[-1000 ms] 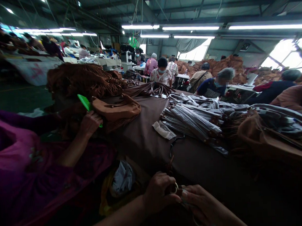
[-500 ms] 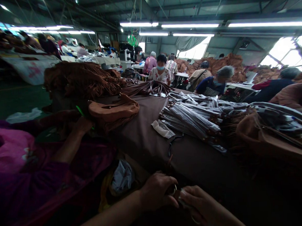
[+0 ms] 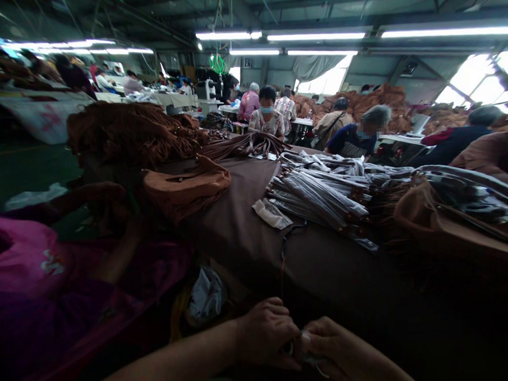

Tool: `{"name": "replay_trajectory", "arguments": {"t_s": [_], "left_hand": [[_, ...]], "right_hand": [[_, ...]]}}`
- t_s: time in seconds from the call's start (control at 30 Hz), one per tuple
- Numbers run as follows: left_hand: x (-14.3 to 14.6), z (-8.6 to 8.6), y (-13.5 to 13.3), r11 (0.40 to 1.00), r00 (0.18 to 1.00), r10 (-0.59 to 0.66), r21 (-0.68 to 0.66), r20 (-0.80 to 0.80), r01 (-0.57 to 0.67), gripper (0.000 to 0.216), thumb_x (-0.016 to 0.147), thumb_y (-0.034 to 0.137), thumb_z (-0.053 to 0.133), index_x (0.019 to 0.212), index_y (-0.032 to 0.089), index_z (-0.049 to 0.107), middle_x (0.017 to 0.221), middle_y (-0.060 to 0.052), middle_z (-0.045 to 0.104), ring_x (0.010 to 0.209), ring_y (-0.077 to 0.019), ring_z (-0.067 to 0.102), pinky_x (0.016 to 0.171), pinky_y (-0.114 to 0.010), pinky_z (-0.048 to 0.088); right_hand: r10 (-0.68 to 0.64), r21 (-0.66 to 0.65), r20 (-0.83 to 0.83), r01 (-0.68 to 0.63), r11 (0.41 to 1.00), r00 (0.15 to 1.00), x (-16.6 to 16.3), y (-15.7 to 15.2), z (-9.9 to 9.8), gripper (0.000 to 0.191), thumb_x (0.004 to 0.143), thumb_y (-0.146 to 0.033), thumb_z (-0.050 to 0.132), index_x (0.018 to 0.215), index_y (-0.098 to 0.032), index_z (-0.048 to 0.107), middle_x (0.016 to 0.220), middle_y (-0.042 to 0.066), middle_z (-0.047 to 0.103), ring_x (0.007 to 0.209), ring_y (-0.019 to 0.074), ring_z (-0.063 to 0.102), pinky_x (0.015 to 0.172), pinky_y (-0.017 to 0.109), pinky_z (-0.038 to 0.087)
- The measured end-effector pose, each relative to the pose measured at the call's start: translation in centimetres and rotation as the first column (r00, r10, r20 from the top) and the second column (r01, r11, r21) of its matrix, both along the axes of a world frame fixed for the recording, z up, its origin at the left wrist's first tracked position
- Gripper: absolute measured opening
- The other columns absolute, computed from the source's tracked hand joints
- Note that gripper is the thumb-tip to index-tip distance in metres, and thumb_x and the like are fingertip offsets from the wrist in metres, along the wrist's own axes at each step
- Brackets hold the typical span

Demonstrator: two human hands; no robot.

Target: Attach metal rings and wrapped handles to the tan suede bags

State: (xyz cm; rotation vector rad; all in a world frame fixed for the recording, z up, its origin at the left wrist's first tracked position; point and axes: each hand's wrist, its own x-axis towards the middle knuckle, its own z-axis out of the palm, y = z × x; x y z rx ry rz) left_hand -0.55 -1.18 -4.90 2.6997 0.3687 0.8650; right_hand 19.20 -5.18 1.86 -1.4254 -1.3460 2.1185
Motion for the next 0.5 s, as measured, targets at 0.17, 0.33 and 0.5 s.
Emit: {"name": "replay_trajectory", "arguments": {"t_s": [0.17, 0.33, 0.5], "left_hand": [[-0.8, 0.5, 0.3, 0.998, 0.997, -0.050, -0.047, -0.056, 0.047, 0.049, 0.085, 0.064, 0.050, 0.097, 0.017, 0.058, 0.081, -0.003, 0.070, 0.080, -0.0172, 0.065, 0.079, -0.031, 0.041], [-1.7, 1.4, 0.1, 0.936, 0.984, 0.074, -0.328, -0.161, -0.124, 0.069, 0.072, 0.076, 0.055, 0.107, 0.017, 0.056, 0.091, -0.008, 0.070, 0.084, -0.0221, 0.066, 0.075, -0.029, 0.045], [-0.3, 1.7, -1.0, 0.789, 0.938, 0.341, -0.526, -0.058, -0.319, 0.079, 0.076, 0.085, 0.019, 0.081, 0.017, 0.059, 0.077, -0.007, 0.066, 0.072, -0.0189, 0.062, 0.063, -0.027, 0.042]], "right_hand": [[0.064, 0.086, 0.008, -0.065, 0.994, 0.998, -0.4, -0.1, -0.3, 0.054, 0.073, -0.068, 0.062, 0.065, -0.015, 0.053, 0.039, -0.011, 0.035, 0.030, 0.0006, 0.021, 0.031, 0.017, 0.013], [0.159, 0.076, 0.142, -0.171, 0.982, 0.977, -1.3, -0.2, 0.1, 0.059, 0.069, -0.074, 0.059, 0.064, -0.016, 0.054, 0.035, -0.011, 0.033, 0.026, 0.0027, 0.024, 0.028, 0.017, 0.014], [-0.226, 0.254, 0.182, 0.176, 0.951, 0.957, -3.2, -1.8, -2.5, 0.063, 0.067, -0.082, 0.051, 0.063, -0.020, 0.047, 0.043, -0.009, 0.032, 0.033, 0.0032, 0.024, 0.031, 0.018, 0.016]]}}
